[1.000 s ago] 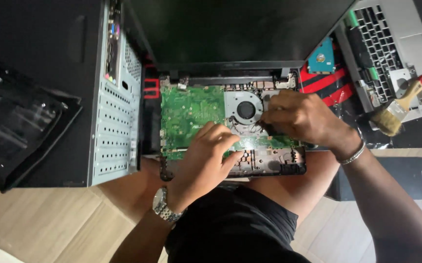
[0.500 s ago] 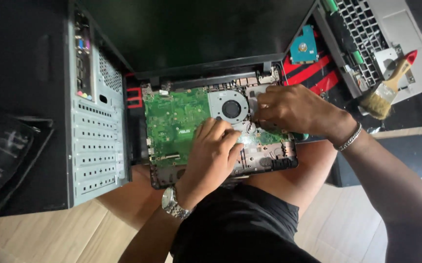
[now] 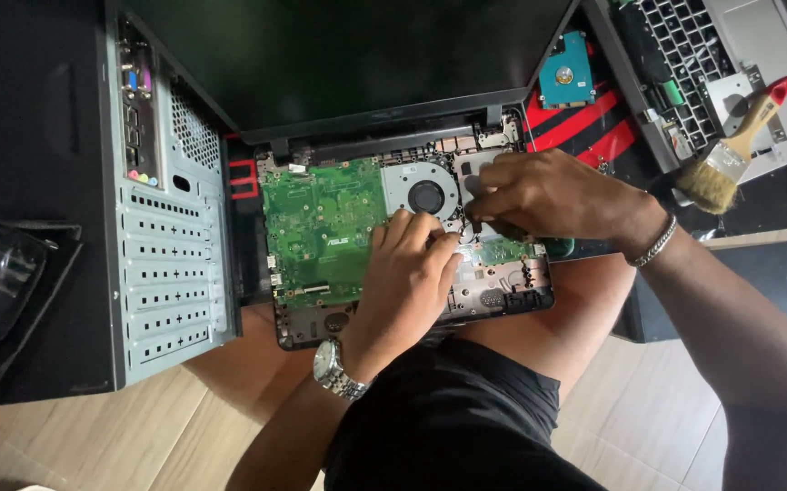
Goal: Installing a motherboard into a laptop chassis and cleaning the internal components with a brush.
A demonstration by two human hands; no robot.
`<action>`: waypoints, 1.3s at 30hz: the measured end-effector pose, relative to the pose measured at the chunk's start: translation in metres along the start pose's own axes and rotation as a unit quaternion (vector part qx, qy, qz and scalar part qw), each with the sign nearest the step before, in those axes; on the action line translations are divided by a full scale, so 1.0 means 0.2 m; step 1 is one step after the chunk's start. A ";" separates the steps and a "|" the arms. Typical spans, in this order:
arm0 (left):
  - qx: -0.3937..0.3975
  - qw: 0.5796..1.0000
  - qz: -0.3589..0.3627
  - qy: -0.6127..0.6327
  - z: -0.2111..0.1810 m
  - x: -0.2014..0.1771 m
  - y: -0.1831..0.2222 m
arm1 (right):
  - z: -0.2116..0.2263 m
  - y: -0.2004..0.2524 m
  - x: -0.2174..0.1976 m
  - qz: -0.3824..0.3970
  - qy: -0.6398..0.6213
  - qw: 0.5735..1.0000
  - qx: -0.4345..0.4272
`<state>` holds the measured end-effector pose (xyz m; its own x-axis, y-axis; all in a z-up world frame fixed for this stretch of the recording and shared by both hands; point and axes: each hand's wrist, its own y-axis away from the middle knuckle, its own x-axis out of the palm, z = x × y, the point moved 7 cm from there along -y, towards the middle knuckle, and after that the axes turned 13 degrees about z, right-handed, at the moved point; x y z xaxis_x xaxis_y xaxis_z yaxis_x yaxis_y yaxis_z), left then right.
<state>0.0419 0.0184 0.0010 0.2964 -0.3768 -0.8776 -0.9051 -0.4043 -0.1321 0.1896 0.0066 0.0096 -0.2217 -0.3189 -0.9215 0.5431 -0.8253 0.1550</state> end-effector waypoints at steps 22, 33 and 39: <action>0.054 0.994 0.015 -0.093 -0.07 0.01 -0.03 | 0.03 0.09 -0.12 -0.113 0.015 0.993 -0.007; 0.084 0.996 0.023 0.035 -0.08 -0.15 -0.01 | -0.05 0.34 -0.08 -0.307 -0.009 0.951 0.045; 0.092 0.994 0.021 0.055 -0.09 -0.22 -0.02 | 0.01 0.42 0.15 -0.324 0.032 0.940 0.099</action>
<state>0.0381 0.0207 0.0481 0.2787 -0.4828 -0.8302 -0.9551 -0.2300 -0.1869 0.2268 -0.0726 -0.0042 -0.4013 0.3051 -0.8636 0.1474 -0.9091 -0.3896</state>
